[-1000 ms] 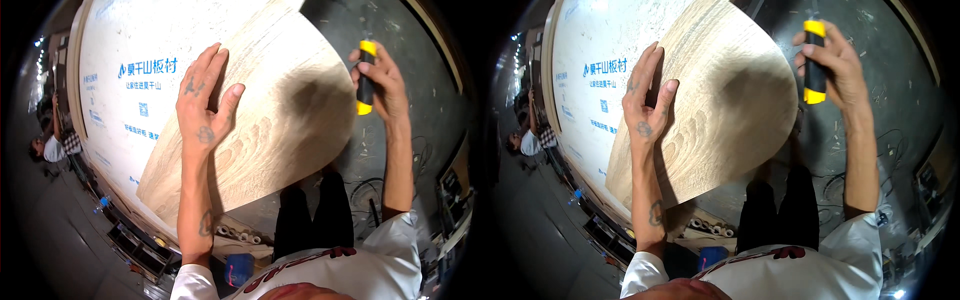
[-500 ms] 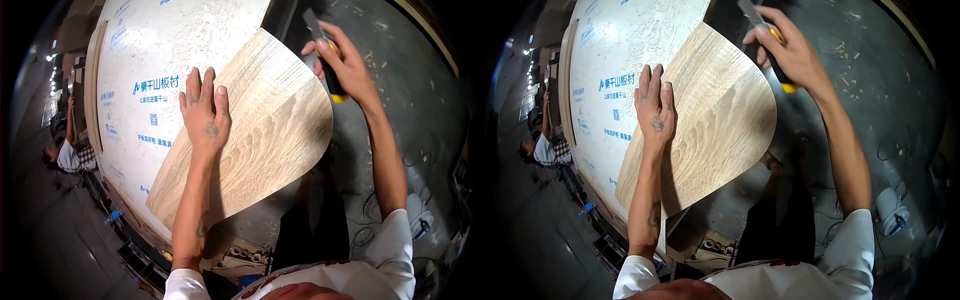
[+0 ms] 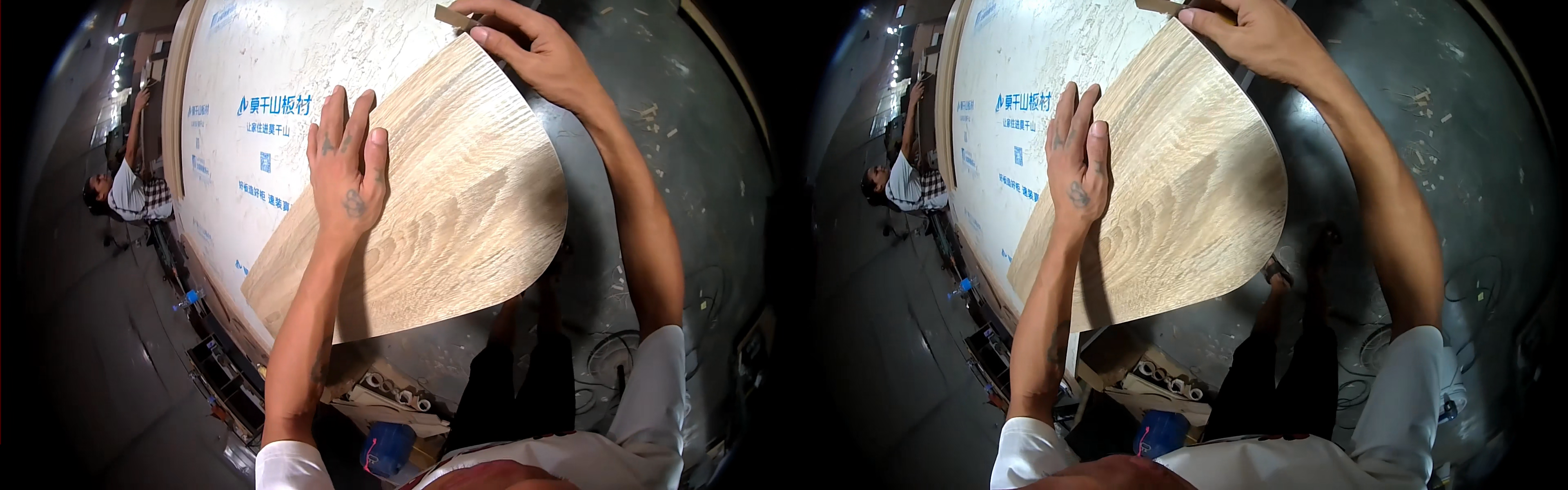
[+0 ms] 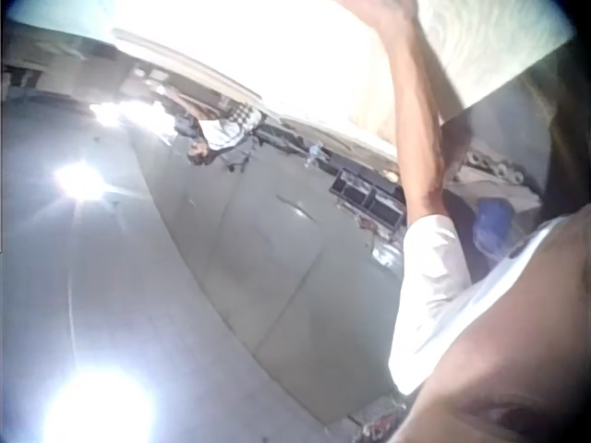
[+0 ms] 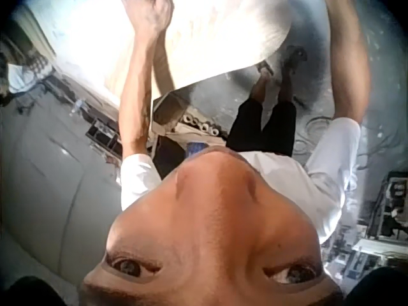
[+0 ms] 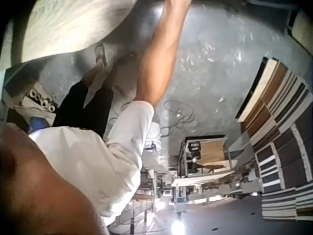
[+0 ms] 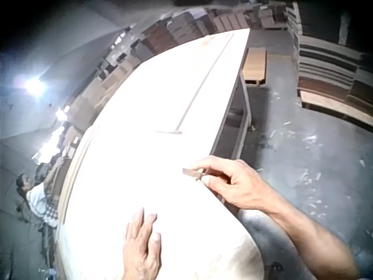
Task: The person uses a utility knife to trim the edges of several wood panels, running the blade along the curved and straight perimeters.
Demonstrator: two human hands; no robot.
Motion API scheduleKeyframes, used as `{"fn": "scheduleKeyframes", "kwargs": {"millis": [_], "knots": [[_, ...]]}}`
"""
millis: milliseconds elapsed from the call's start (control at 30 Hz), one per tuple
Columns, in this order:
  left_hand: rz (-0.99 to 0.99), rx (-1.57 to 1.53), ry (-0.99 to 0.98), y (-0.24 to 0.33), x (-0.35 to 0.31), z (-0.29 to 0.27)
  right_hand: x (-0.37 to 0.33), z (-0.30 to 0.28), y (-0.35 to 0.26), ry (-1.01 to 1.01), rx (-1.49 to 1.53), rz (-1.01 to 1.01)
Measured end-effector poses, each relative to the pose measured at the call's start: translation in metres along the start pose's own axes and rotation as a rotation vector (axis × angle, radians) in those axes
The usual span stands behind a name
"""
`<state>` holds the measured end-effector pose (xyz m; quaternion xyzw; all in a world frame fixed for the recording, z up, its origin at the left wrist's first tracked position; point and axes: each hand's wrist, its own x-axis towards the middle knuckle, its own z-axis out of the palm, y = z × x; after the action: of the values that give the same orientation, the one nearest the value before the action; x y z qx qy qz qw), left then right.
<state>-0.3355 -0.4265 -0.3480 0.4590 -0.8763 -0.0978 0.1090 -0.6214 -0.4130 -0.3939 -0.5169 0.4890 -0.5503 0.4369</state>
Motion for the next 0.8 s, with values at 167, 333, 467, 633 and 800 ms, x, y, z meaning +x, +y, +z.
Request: {"fn": "scheduleKeyframes", "kwargs": {"millis": [167, 333, 467, 633, 800], "knots": [[0.009, -0.001, -0.003, 0.000, 0.001, 0.001, 0.001, -0.005, 0.001, -0.052, 0.048, 0.054], [-0.007, -0.002, 0.005, 0.004, 0.002, -0.001, 0.003, -0.008, -0.001, -0.067, 0.073, 0.054], [-0.010, 0.006, -0.004, 0.004, 0.002, -0.001, 0.004, -0.008, 0.007, -0.097, 0.196, -0.017], [-0.021, -0.001, -0.012, 0.004, 0.002, -0.002, 0.005, -0.010, 0.007, -0.098, 0.147, 0.014], [-0.029, 0.004, -0.004, 0.007, 0.003, 0.000, 0.006, -0.018, 0.002, -0.136, 0.033, -0.022]]}}
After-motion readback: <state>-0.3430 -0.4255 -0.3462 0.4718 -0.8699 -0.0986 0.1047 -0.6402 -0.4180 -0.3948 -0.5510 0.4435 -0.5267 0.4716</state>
